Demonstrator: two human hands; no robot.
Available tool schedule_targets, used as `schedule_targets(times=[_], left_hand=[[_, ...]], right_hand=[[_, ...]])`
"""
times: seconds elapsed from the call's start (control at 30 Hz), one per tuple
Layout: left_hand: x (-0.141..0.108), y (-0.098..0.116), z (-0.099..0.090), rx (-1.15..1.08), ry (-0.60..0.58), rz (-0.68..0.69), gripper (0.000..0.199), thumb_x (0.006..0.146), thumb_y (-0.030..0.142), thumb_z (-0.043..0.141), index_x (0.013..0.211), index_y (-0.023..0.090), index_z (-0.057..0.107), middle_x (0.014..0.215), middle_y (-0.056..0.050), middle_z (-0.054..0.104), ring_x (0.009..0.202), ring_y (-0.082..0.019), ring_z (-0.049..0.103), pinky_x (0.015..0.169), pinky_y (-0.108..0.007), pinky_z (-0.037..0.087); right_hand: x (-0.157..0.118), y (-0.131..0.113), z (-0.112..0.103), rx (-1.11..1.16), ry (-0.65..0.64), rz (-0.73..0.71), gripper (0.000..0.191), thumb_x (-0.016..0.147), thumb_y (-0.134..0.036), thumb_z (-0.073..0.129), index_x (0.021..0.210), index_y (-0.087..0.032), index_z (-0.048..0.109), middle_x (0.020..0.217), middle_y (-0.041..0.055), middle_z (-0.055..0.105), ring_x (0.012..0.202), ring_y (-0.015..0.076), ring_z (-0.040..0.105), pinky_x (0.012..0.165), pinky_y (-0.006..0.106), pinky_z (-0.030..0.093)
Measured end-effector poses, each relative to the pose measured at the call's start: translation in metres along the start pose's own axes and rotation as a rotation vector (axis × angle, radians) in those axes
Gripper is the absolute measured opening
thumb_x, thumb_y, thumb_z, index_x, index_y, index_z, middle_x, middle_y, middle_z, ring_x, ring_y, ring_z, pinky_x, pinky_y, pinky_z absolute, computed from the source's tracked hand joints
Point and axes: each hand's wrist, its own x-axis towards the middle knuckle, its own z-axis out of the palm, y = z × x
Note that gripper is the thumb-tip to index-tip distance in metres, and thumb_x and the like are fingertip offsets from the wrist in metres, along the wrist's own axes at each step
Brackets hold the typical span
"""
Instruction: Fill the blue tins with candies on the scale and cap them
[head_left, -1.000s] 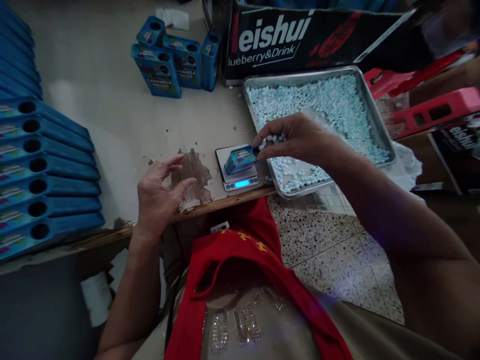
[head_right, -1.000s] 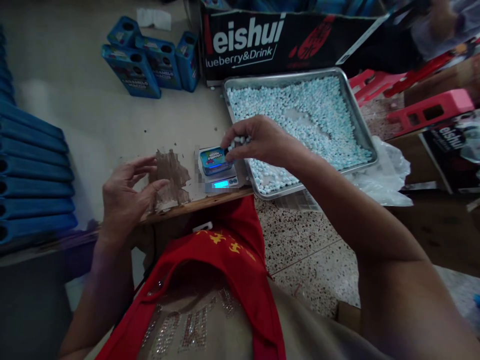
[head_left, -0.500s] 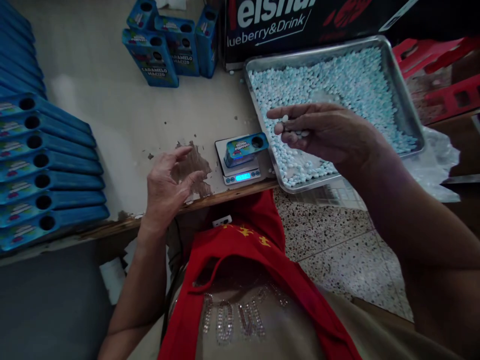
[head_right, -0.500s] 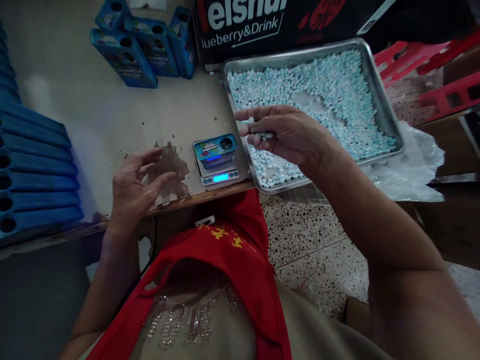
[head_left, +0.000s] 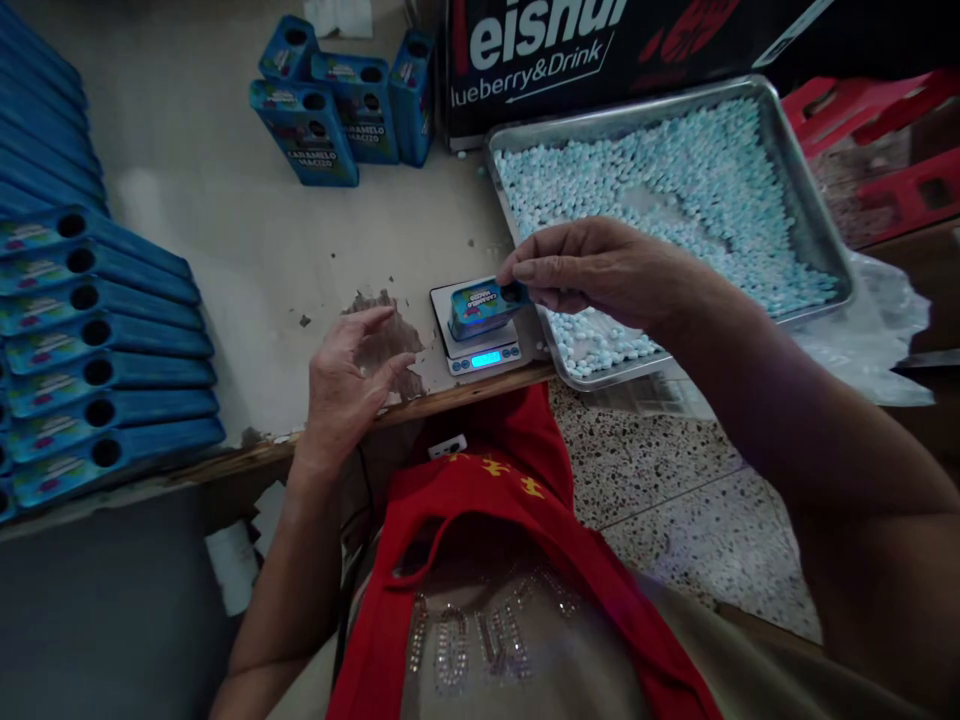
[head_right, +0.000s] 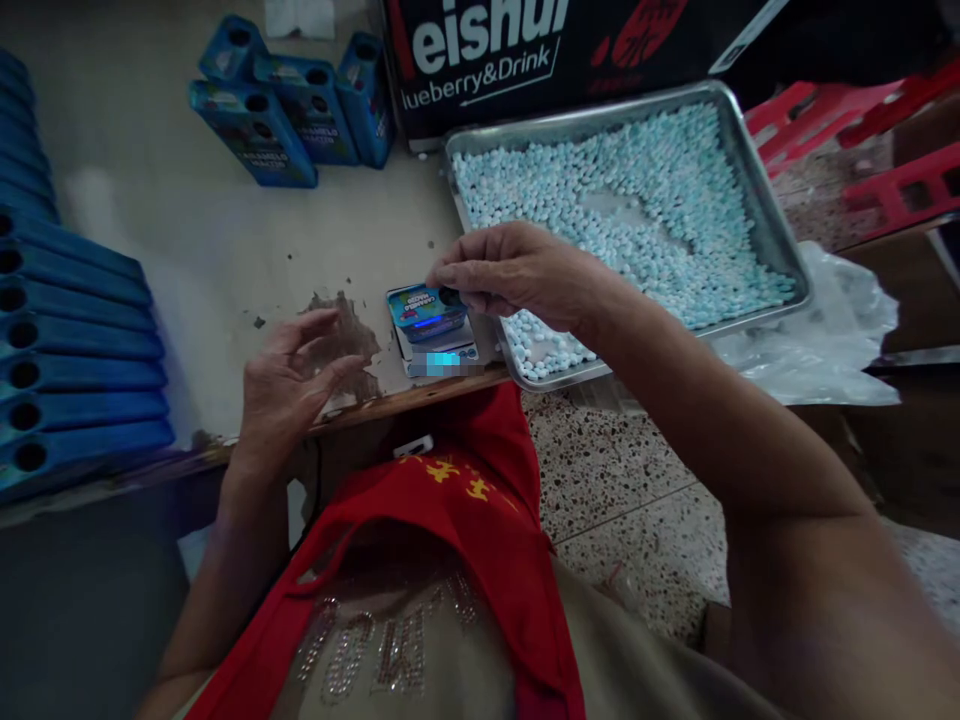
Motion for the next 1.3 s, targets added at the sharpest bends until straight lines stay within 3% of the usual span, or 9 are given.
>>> schedule_targets(times=[0.53, 0.63, 0.73, 0.87, 0.97, 1.03, 1.1, 1.2, 1.3], left_hand=[[0.009, 0.004, 0.000, 0.036, -0.018, 0.173, 0.047, 0.097, 0.034, 0.097, 0.142, 0.032, 0.080, 0.140, -0.009, 0.083, 0.132, -0.033, 0.080, 0.122, -0.056, 0.067], [0.016, 0.016, 0.006, 0.019, 0.020, 0.192, 0.048, 0.099, 0.035, 0.096, 0.143, 0.029, 0.078, 0.139, -0.010, 0.083, 0.131, -0.031, 0.081, 0.118, -0.052, 0.069], [0.029, 0.042, 0.020, 0.071, 0.032, 0.275, 0.052, 0.101, 0.038, 0.094, 0.146, 0.022, 0.074, 0.140, -0.013, 0.082, 0.131, -0.031, 0.080, 0.118, -0.050, 0.068], [0.049, 0.082, 0.050, 0.305, -0.258, 0.372, 0.057, 0.108, 0.034, 0.087, 0.158, 0.019, 0.066, 0.154, -0.016, 0.077, 0.145, -0.033, 0.074, 0.125, -0.050, 0.063], [0.068, 0.099, 0.051, 0.423, -0.418, 0.292, 0.045, 0.110, 0.023, 0.080, 0.154, 0.020, 0.069, 0.146, -0.014, 0.081, 0.135, -0.033, 0.079, 0.114, -0.047, 0.068], [0.086, 0.098, 0.024, 0.468, -0.336, 0.206, 0.041, 0.107, 0.021, 0.081, 0.148, 0.023, 0.073, 0.143, -0.013, 0.082, 0.130, -0.034, 0.081, 0.110, -0.049, 0.069], [0.115, 0.086, -0.027, 0.492, -0.129, 0.140, 0.044, 0.103, 0.020, 0.085, 0.144, 0.027, 0.074, 0.146, -0.011, 0.081, 0.131, -0.035, 0.080, 0.112, -0.051, 0.067], [0.171, 0.051, -0.127, 0.505, 0.085, 0.113, 0.042, 0.093, 0.021, 0.092, 0.132, 0.030, 0.076, 0.134, -0.002, 0.083, 0.128, -0.029, 0.077, 0.117, -0.048, 0.063], [0.213, 0.008, -0.216, 0.594, 0.074, 0.016, 0.045, 0.085, 0.030, 0.102, 0.120, 0.030, 0.074, 0.112, 0.005, 0.082, 0.110, -0.020, 0.071, 0.113, -0.041, 0.062]], right_hand=[[-0.001, 0.008, 0.004, -0.054, 0.079, 0.055, 0.027, 0.103, -0.049, 0.088, 0.107, -0.022, 0.084, 0.066, -0.0033, 0.054, 0.057, 0.0119, 0.040, 0.050, 0.029, 0.028], [-0.005, 0.013, -0.011, -0.080, 0.190, 0.011, 0.032, 0.101, -0.054, 0.088, 0.107, -0.024, 0.084, 0.067, -0.0027, 0.057, 0.057, 0.0121, 0.042, 0.050, 0.029, 0.031], [-0.012, 0.032, -0.044, -0.270, 0.372, -0.041, 0.037, 0.099, -0.062, 0.085, 0.099, -0.025, 0.084, 0.071, 0.0012, 0.065, 0.062, 0.0161, 0.056, 0.056, 0.031, 0.044], [-0.001, 0.065, -0.082, -0.632, 0.570, -0.086, 0.033, 0.089, -0.061, 0.088, 0.085, -0.028, 0.085, 0.101, 0.0151, 0.085, 0.104, 0.0389, 0.079, 0.092, 0.054, 0.062], [0.032, 0.064, -0.077, -0.596, 0.528, -0.145, 0.034, 0.097, -0.063, 0.077, 0.092, -0.031, 0.086, 0.106, 0.0153, 0.087, 0.104, 0.0396, 0.082, 0.095, 0.058, 0.064], [0.068, 0.047, -0.058, -0.562, 0.473, -0.220, 0.035, 0.102, -0.063, 0.071, 0.095, -0.030, 0.084, 0.096, 0.0105, 0.085, 0.084, 0.0324, 0.082, 0.082, 0.051, 0.067], [0.114, 0.023, -0.032, -0.608, 0.434, -0.324, 0.029, 0.103, -0.055, 0.071, 0.103, -0.028, 0.083, 0.092, 0.0078, 0.083, 0.075, 0.0285, 0.079, 0.077, 0.046, 0.066], [0.186, -0.011, 0.015, -0.837, 0.384, -0.379, 0.037, 0.111, -0.041, 0.064, 0.139, -0.023, 0.080, 0.108, 0.0121, 0.086, 0.096, 0.0327, 0.084, 0.091, 0.045, 0.064], [0.237, -0.027, 0.057, -1.140, 0.316, -0.282, 0.046, 0.114, -0.033, 0.063, 0.154, -0.014, 0.072, 0.132, 0.0235, 0.084, 0.124, 0.0417, 0.080, 0.103, 0.048, 0.059]])
